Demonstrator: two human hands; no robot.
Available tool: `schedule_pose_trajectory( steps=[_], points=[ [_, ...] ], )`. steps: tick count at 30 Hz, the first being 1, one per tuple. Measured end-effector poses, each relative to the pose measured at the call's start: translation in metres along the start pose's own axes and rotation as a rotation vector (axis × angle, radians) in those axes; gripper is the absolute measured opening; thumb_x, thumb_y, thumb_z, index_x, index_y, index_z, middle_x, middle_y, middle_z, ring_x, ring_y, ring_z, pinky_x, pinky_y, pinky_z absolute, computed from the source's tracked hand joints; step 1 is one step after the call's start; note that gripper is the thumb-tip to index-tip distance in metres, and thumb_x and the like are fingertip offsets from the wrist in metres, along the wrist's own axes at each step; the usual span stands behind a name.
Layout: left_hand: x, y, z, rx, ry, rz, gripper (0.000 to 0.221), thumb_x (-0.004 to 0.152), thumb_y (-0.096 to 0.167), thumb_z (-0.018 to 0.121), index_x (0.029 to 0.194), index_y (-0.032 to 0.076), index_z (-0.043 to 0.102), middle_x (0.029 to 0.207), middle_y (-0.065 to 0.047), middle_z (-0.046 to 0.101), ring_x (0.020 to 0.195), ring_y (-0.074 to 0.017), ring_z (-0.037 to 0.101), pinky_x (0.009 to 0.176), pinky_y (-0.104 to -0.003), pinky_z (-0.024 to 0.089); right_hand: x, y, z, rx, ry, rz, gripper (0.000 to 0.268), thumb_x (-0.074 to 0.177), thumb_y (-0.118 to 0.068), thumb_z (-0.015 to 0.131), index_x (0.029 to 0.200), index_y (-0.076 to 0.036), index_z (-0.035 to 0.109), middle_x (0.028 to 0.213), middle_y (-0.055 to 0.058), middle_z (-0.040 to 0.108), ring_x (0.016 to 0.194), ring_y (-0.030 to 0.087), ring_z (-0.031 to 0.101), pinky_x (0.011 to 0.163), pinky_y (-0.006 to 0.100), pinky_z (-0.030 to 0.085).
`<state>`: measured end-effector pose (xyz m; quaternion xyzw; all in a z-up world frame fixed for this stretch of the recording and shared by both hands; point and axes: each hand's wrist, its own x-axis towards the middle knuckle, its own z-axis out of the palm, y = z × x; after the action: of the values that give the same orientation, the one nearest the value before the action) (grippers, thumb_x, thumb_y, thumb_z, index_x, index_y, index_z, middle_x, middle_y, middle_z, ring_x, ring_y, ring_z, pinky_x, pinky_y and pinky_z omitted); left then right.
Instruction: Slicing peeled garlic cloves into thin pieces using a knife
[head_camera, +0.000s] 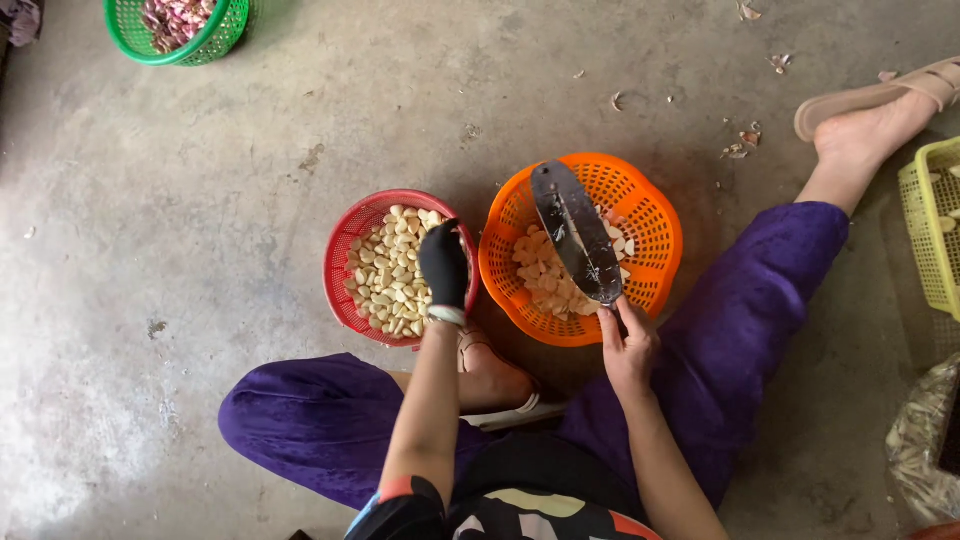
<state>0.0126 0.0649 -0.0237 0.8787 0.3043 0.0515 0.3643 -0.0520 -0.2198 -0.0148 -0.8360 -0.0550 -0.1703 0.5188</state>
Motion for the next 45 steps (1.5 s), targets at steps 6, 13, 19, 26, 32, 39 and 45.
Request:
schedule_pose_trajectory(
  steps=[6,13,19,26,32,39,45],
  points=[
    [0.065,-0.102,0.022,0.462,0.022,0.183,0.016,0.092,0.022,0.066,0.107,0.028,0.071,0.085,-0.004,0.071,0.085,-0.0289,0.073,0.077,-0.041,0.059,-0.010,0.015,0.007,0.008,-0.081,0.103,0.032,0.097,-0.014,0.075,0.121,0.007,0.073,0.097,0.023,0.074,0.093,0.036,0.073,0.081,0.042,0.058],
    [0.045,-0.099,0.000,0.120,-0.107,-0.033,0.027,0.086,0.041,0.075,0.105,0.024,0.068,0.100,-0.002,0.074,0.101,-0.0257,0.071,0.092,-0.044,0.055,-0.020,-0.003,0.010,0.048,-0.282,0.250,0.043,0.097,-0.026,0.074,0.122,0.008,0.071,0.108,0.027,0.074,0.104,0.038,0.072,0.088,0.046,0.060],
    [-0.027,-0.015,-0.009,-0.770,-0.220,-0.195,0.041,0.085,0.014,0.080,0.121,0.002,0.066,0.094,-0.007,0.072,0.079,-0.0160,0.068,0.070,-0.027,0.057,-0.027,-0.012,0.014,0.062,-0.410,0.234,0.043,0.097,-0.032,0.071,0.126,0.000,0.072,0.108,0.021,0.076,0.098,0.028,0.075,0.082,0.039,0.063],
    [-0.055,0.029,-0.023,-0.795,-0.383,-0.256,0.013,0.093,0.013,0.067,0.100,0.004,0.074,0.078,-0.011,0.070,0.068,-0.0182,0.066,0.063,-0.030,0.057,-0.021,-0.017,0.013,0.043,-0.430,0.195,0.045,0.099,-0.036,0.067,0.129,-0.002,0.071,0.113,0.019,0.076,0.105,0.027,0.073,0.084,0.037,0.063],
    [-0.061,0.043,-0.008,-0.937,-0.299,-0.377,0.008,0.091,0.007,0.067,0.095,0.001,0.071,0.073,-0.013,0.068,0.059,-0.0191,0.064,0.056,-0.026,0.055,-0.018,-0.018,0.004,0.034,-0.453,0.205,0.044,0.099,-0.035,0.067,0.128,-0.003,0.071,0.108,0.019,0.077,0.100,0.030,0.074,0.080,0.038,0.063],
    [-0.095,0.084,-0.017,-1.033,-0.322,-0.466,0.010,0.092,0.007,0.072,0.099,0.000,0.075,0.076,-0.014,0.071,0.062,-0.0174,0.067,0.060,-0.025,0.058,-0.004,-0.021,-0.004,0.039,-0.444,0.293,0.048,0.102,-0.042,0.061,0.131,-0.005,0.070,0.113,0.020,0.075,0.103,0.031,0.073,0.084,0.041,0.062],
    [-0.060,0.039,0.009,-1.091,-0.217,-0.483,0.007,0.088,0.011,0.074,0.086,0.005,0.070,0.064,-0.011,0.065,0.052,-0.0169,0.063,0.051,-0.023,0.053,-0.013,-0.019,-0.003,0.019,-0.465,0.199,0.040,0.101,-0.038,0.064,0.121,-0.005,0.075,0.091,0.016,0.079,0.080,0.027,0.078,0.068,0.035,0.063]
  ],
)
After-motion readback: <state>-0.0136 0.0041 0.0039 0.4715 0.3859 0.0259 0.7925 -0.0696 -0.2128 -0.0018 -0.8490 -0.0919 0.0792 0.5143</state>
